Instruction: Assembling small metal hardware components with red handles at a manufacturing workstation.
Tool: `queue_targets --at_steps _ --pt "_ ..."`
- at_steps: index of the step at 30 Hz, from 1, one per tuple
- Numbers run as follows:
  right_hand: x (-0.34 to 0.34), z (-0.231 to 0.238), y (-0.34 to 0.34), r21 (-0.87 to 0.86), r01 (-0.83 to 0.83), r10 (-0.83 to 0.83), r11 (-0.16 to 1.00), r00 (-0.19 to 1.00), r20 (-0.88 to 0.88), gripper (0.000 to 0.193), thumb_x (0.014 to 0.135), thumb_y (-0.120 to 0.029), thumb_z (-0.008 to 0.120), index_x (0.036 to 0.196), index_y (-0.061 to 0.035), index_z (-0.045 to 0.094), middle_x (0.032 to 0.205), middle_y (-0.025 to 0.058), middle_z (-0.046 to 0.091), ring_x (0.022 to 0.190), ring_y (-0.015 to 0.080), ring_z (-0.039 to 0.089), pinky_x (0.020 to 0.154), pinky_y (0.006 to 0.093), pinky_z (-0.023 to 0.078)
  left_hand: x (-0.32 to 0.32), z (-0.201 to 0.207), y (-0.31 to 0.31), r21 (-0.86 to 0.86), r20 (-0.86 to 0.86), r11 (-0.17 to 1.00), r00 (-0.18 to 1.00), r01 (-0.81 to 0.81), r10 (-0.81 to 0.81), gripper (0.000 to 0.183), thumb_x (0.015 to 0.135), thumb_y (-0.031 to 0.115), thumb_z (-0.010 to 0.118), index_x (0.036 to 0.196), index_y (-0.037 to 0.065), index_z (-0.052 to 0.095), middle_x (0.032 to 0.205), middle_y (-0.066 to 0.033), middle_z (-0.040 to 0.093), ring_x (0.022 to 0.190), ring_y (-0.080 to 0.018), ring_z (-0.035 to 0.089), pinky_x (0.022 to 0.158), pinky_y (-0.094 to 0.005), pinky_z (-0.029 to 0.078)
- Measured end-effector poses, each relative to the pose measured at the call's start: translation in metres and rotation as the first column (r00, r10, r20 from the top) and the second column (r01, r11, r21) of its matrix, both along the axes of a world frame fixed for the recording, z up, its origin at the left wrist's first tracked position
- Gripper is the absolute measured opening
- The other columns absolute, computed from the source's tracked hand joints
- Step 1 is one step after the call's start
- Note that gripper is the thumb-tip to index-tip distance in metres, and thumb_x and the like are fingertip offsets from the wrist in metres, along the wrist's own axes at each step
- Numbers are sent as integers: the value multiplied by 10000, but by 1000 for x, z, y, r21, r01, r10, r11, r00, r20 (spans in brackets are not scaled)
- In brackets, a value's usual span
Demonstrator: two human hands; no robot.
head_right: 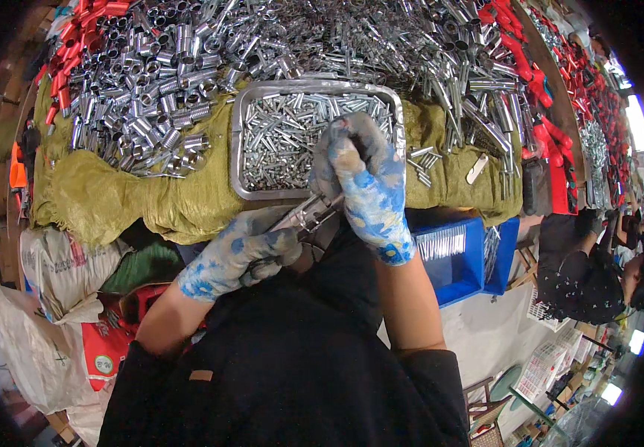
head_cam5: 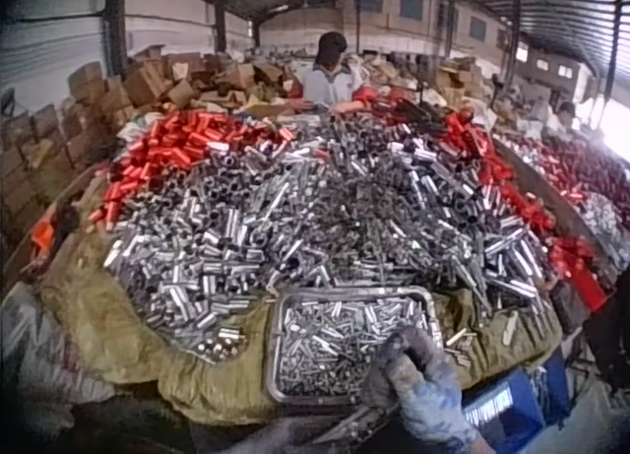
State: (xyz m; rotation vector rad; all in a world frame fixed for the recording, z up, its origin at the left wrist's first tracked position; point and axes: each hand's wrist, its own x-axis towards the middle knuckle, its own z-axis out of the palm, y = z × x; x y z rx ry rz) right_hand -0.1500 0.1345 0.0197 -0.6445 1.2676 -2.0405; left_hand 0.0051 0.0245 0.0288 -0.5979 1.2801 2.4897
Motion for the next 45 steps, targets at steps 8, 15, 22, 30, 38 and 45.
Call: queue_targets --at_steps 8,15,22,30,38,45 --pt "3 -1 15 -88 85 -88 992 996 -29 133 929 -179 558 948 -64 493 739 22 522 584 86 476 548 239 427 4 -14 11 95 -146 995 989 35 -21 666 851 296 669 1381 16 379 793 2 537 493 -13 396 405 -149 314" --pt "23 16 54 294 183 -72 938 933 -351 104 836 -21 662 897 1 580 876 61 630 822 123 609 742 248 493 15 -1 -1 -286 53 957 996 -53 71 422 869 181 636 1258 36 562 727 35 558 535 -11 434 466 -181 341" --pt "52 10 63 660 108 277 744 848 -452 97 810 -5 659 903 -12 634 820 65 675 755 124 641 697 268 512 40 -22 -11 -188 139 982 990 -12 38 467 890 209 622 1304 24 511 771 24 562 560 -10 420 475 -176 338" --pt "45 -9 40 531 -48 66 846 998 -15 140 877 -91 596 986 -8 563 857 27 612 732 96 575 656 242 476 46 -15 1 -52 151 974 966 221 -211 427 882 248 625 1230 17 540 786 24 567 558 -20 449 485 -164 355" --pt "52 -21 31 337 -235 200 912 971 134 170 867 -74 617 1019 -4 587 863 24 615 779 79 583 664 240 483 31 -9 16 -188 278 958 948 215 -158 324 837 237 656 1052 9 571 733 -15 581 520 -52 493 403 -188 388" --pt "40 -9 65 262 160 -57 952 930 -362 115 812 -60 671 910 -12 633 919 121 683 818 182 666 704 286 528 37 -17 9 -220 233 967 970 129 -77 475 859 279 666 1250 41 540 719 19 559 551 -45 508 431 -197 414"
